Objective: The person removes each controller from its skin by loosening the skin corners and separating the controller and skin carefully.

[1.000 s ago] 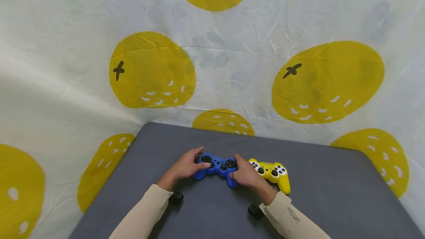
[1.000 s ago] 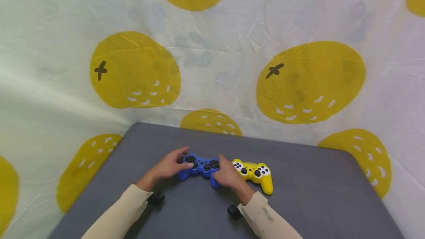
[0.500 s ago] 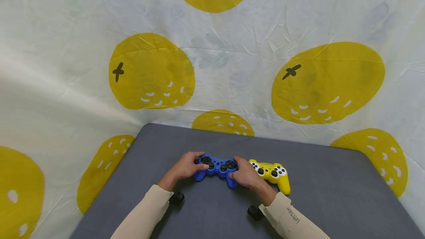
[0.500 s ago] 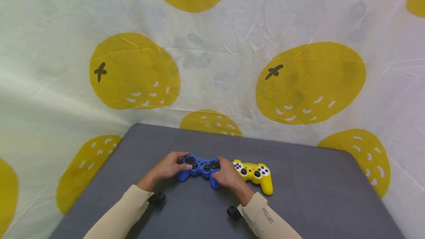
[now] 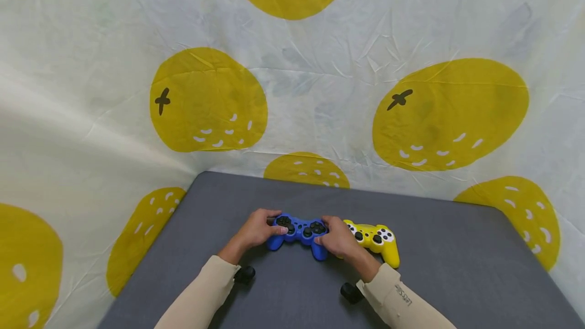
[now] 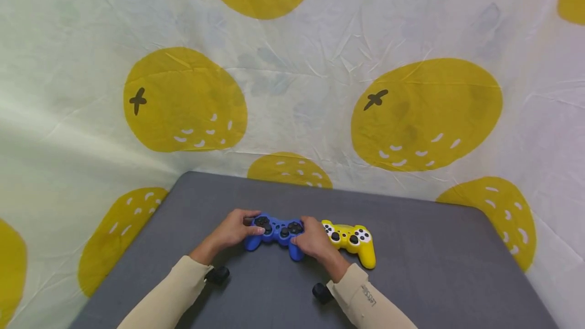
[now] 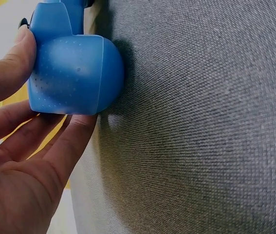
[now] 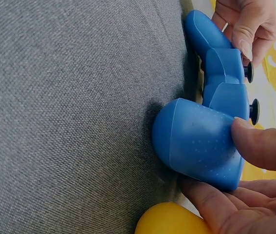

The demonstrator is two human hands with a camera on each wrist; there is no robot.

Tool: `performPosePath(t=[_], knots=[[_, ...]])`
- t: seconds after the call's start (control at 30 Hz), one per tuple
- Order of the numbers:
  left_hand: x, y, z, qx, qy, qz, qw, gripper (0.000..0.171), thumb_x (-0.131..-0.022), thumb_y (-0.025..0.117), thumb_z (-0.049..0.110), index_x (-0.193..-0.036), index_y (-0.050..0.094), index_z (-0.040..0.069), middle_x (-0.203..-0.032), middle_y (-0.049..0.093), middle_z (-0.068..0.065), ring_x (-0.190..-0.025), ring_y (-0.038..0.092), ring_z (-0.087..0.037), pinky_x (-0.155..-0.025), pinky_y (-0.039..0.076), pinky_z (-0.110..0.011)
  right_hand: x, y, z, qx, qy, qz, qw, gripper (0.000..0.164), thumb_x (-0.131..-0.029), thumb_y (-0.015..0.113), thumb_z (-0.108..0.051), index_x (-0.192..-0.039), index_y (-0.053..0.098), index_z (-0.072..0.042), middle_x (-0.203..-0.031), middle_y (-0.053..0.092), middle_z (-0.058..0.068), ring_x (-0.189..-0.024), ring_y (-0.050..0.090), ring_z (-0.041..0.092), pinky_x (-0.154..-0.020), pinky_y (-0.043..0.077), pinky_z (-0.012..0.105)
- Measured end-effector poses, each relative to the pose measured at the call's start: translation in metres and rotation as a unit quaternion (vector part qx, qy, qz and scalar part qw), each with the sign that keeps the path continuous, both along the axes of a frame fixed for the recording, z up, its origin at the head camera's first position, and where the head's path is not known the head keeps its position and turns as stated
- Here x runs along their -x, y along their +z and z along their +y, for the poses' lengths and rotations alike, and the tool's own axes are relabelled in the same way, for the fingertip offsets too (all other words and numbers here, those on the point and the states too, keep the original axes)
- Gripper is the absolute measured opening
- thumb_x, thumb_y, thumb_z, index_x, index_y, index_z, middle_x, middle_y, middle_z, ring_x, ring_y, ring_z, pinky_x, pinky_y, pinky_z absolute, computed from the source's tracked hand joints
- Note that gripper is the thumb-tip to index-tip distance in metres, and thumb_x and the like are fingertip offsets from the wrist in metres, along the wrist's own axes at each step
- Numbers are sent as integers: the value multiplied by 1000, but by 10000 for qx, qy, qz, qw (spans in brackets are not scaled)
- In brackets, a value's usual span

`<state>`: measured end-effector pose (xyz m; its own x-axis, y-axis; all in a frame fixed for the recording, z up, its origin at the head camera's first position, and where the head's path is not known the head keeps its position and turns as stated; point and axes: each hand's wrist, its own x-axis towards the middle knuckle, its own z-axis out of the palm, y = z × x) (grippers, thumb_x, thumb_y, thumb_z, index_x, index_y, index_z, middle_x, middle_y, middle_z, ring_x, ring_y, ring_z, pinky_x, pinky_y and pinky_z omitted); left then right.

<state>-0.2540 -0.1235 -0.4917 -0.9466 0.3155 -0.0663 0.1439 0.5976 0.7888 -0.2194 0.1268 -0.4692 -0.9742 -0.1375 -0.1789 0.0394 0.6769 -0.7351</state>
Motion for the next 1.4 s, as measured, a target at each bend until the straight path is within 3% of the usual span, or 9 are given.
performPosePath(t=[0.37, 0.67, 1.1, 1.4], knots=[[-5, 8, 5, 91, 99, 237, 9996, 58, -90, 83, 29, -139, 66, 2, -139, 68, -18, -129, 65, -36, -106, 53, -53, 0, 5, 5, 197, -25, 58, 9998, 65, -88, 78, -3, -145, 53, 11, -143, 62, 28, -133, 59, 42, -111, 48, 58], [-5, 16, 6, 6, 132, 383, 9992, 57, -91, 82, 28, -139, 66, 3, -137, 70, -17, -125, 68, -33, -105, 55, -51, 2, 15, 8, 194, 3, 141, 9997, 65, -88, 78, -3, -146, 52, 11, -143, 61, 30, -136, 57, 44, -112, 48, 57], [-5, 34, 7, 0, 242, 489, 9985, 58, -89, 84, 28, -139, 66, 4, -135, 71, -15, -120, 71, -30, -101, 57, -48, 3, 34, 13, 453, 129, 42, 9989, 64, -91, 76, -2, -149, 50, 8, -146, 59, 29, -138, 56, 44, -114, 47, 57], [-8, 47, 10, 21, 236, 531, 9983, 59, -88, 85, 29, -139, 67, 5, -133, 73, -14, -112, 74, -27, -97, 59, -46, -3, 44, 18, 658, 60, 103, 9978, 64, -91, 77, -3, -148, 50, 8, -142, 63, 28, -129, 64, 40, -108, 53, 51]])
